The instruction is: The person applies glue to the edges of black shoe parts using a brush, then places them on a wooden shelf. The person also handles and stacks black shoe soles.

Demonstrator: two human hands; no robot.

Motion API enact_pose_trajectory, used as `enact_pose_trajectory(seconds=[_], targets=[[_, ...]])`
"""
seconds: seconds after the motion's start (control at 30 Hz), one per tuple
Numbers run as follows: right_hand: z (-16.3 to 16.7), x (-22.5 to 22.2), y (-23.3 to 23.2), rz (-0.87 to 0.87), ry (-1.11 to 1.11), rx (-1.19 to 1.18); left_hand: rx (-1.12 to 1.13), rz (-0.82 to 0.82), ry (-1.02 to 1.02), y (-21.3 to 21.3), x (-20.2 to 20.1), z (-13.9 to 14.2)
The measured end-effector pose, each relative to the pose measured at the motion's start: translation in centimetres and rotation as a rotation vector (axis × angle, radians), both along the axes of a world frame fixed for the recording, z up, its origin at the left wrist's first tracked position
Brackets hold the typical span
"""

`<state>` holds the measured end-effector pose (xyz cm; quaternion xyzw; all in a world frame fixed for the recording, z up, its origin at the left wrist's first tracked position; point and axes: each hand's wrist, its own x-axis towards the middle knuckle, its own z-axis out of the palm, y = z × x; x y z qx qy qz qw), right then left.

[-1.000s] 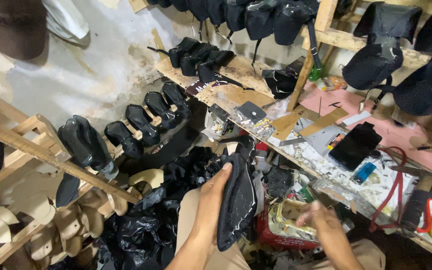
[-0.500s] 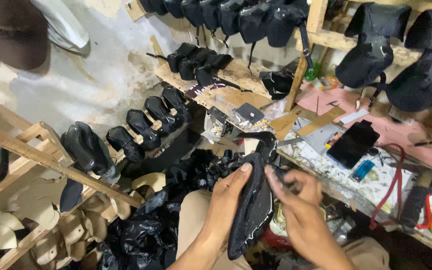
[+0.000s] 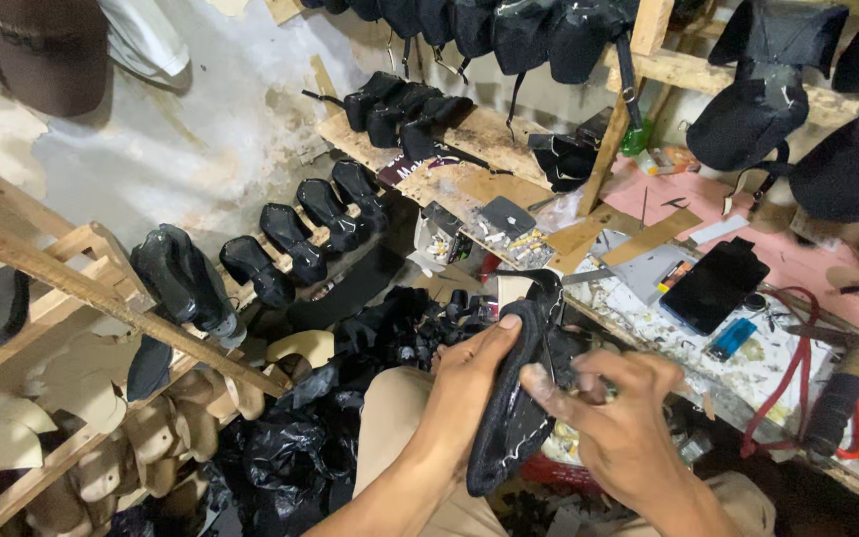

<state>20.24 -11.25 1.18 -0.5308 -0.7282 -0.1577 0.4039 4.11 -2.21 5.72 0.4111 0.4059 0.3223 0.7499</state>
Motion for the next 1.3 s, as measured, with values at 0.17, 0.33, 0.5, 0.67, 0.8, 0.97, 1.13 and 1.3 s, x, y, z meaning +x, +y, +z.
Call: enact_pose_trajectory(seconds=[0.17,0.33,0.5,0.67,0.8,0.97,1.13,1.3], targets=[[0.1,-0.3,-0.3,0.093,-0.073,0.031,-0.084,0.019,-0.139,0.7,0.2,-0.7],[0.3,-0.9,-0.3,0.188,-0.038,0.128,-0.137,0.024,-0.181,0.9,0.2,-1.0],[0.4,-0.2,0.6,0.054,0.029,-0.129,-0.157,0.042,-0.136,1.1,0.2,-1.1],[0.4,0.2,0.4,0.208,-0.096,-0.053,-0.149,0.106,-0.151,1.7,0.5,-1.3],[0.5,0.3,0.3,0.249,-0.146,0.065,-0.173,0.129,-0.206,1.7,0.6,-1.3],[0.6,0.5,0.6,0.195,-0.140,0.039,-0.218,0.176,-0.253,2.0,0.8,-1.1],[0.5,0.0,-0.1,0.073,-0.269,0.141,-0.275,0.256,-0.291,2.4,1.0,-1.3],[0.7,-0.3,-1.0,-0.068,-0.445,0.255,-0.224,0.319,-0.337,2.4,0.9,-1.7]])
